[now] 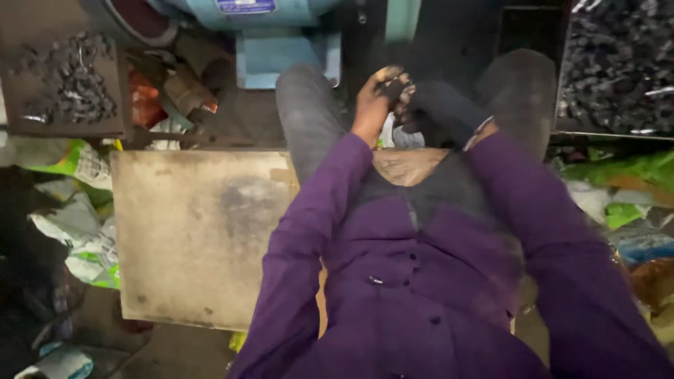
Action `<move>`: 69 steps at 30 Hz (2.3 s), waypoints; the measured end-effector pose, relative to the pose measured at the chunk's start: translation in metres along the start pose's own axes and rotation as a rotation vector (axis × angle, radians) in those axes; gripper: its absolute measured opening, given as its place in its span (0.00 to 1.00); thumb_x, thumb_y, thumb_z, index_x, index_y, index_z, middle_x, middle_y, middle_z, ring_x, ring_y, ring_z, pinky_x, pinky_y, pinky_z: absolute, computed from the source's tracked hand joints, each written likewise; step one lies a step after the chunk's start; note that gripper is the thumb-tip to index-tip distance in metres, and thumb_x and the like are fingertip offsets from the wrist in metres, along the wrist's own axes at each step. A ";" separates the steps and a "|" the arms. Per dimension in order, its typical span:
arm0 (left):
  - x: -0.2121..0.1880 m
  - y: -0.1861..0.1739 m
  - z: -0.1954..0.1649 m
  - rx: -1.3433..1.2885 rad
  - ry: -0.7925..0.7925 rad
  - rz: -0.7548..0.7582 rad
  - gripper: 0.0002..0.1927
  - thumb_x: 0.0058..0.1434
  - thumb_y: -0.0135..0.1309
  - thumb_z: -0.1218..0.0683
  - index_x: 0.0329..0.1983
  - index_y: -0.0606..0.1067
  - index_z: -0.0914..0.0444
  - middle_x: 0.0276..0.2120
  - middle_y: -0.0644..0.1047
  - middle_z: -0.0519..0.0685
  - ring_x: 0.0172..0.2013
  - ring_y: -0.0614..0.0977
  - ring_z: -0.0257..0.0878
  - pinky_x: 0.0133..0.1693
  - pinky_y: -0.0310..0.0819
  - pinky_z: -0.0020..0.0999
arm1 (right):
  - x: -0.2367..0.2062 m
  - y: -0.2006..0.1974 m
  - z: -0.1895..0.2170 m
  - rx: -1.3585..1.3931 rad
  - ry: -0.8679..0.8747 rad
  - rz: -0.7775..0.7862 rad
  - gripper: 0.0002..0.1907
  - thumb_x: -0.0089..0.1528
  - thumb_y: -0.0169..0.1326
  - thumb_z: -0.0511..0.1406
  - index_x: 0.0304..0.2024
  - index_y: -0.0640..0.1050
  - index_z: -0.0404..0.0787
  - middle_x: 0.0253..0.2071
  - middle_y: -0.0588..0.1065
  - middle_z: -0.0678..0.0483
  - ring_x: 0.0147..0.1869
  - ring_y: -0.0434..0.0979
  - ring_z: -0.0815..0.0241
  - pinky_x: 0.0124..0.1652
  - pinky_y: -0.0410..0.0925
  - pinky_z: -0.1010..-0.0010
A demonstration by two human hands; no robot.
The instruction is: The person sits on the floor and grinds small metal workpieces against a running bench grinder, producing sparks, periodically rotating the pieces and reaching into a tray of similar dark metal parts to pick new ones, placing finished pieces in a container between their legs.
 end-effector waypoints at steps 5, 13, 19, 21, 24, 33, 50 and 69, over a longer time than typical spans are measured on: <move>0.037 -0.003 -0.026 0.150 -0.056 -0.025 0.17 0.63 0.51 0.69 0.56 0.73 0.71 0.38 0.81 0.60 0.28 0.80 0.42 0.26 0.72 0.36 | 0.026 0.008 0.027 -0.139 0.095 -0.030 0.07 0.69 0.49 0.35 0.42 0.77 0.39 0.36 0.77 0.56 0.37 0.77 0.63 0.37 0.74 0.68; 0.026 -0.018 -0.009 -0.002 0.041 -0.001 0.30 0.57 0.36 0.74 0.63 0.69 0.68 0.45 0.81 0.56 0.37 0.84 0.41 0.36 0.78 0.33 | 0.029 0.011 0.005 -0.146 -0.086 -0.070 0.08 0.71 0.48 0.36 0.45 0.76 0.40 0.38 0.77 0.56 0.40 0.77 0.63 0.40 0.73 0.69; 0.035 -0.040 -0.019 0.099 0.145 -0.077 0.35 0.52 0.35 0.76 0.64 0.69 0.67 0.52 0.80 0.56 0.49 0.83 0.42 0.52 0.78 0.34 | 0.022 -0.002 0.023 -0.588 -0.467 -0.027 0.09 0.70 0.50 0.34 0.48 0.77 0.34 0.46 0.76 0.50 0.47 0.76 0.60 0.45 0.70 0.67; 0.033 -0.040 -0.014 0.055 0.145 -0.055 0.35 0.53 0.35 0.77 0.64 0.70 0.68 0.53 0.80 0.57 0.53 0.83 0.44 0.57 0.77 0.33 | 0.017 -0.020 0.002 -0.196 -0.004 -0.383 0.10 0.73 0.48 0.36 0.47 0.77 0.37 0.38 0.76 0.53 0.36 0.72 0.62 0.35 0.66 0.67; 0.031 -0.034 -0.017 0.039 0.097 -0.031 0.34 0.53 0.35 0.77 0.64 0.69 0.69 0.53 0.80 0.58 0.54 0.82 0.45 0.58 0.76 0.34 | 0.019 -0.012 0.023 -0.453 -0.531 -0.098 0.10 0.70 0.49 0.32 0.51 0.76 0.32 0.49 0.79 0.52 0.51 0.79 0.63 0.53 0.72 0.72; 0.031 -0.034 -0.008 0.065 0.123 0.115 0.37 0.51 0.34 0.77 0.65 0.67 0.67 0.55 0.78 0.57 0.56 0.81 0.43 0.58 0.77 0.34 | 0.022 0.022 0.012 -0.116 -0.016 -0.002 0.11 0.69 0.51 0.36 0.49 0.77 0.36 0.40 0.79 0.55 0.40 0.78 0.62 0.40 0.74 0.68; 0.058 -0.046 0.019 0.547 0.220 -0.252 0.18 0.60 0.48 0.65 0.54 0.76 0.72 0.48 0.76 0.53 0.49 0.78 0.39 0.51 0.72 0.35 | 0.082 -0.012 -0.009 0.388 -0.094 -0.088 0.05 0.70 0.54 0.35 0.44 0.76 0.40 0.35 0.76 0.56 0.37 0.76 0.63 0.39 0.72 0.70; 0.056 -0.035 0.015 -0.484 -0.240 0.138 0.21 0.70 0.33 0.63 0.62 0.70 0.68 0.50 0.77 0.57 0.46 0.81 0.47 0.46 0.81 0.46 | 0.064 0.009 -0.003 0.694 0.011 0.060 0.08 0.73 0.51 0.40 0.46 0.75 0.43 0.35 0.73 0.61 0.28 0.64 0.73 0.26 0.58 0.83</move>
Point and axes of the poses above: each hand's wrist, its own x-axis towards the middle knuckle, its own y-axis out of the palm, z = x × y, the point moved 3 cm from there along x, towards the middle knuckle
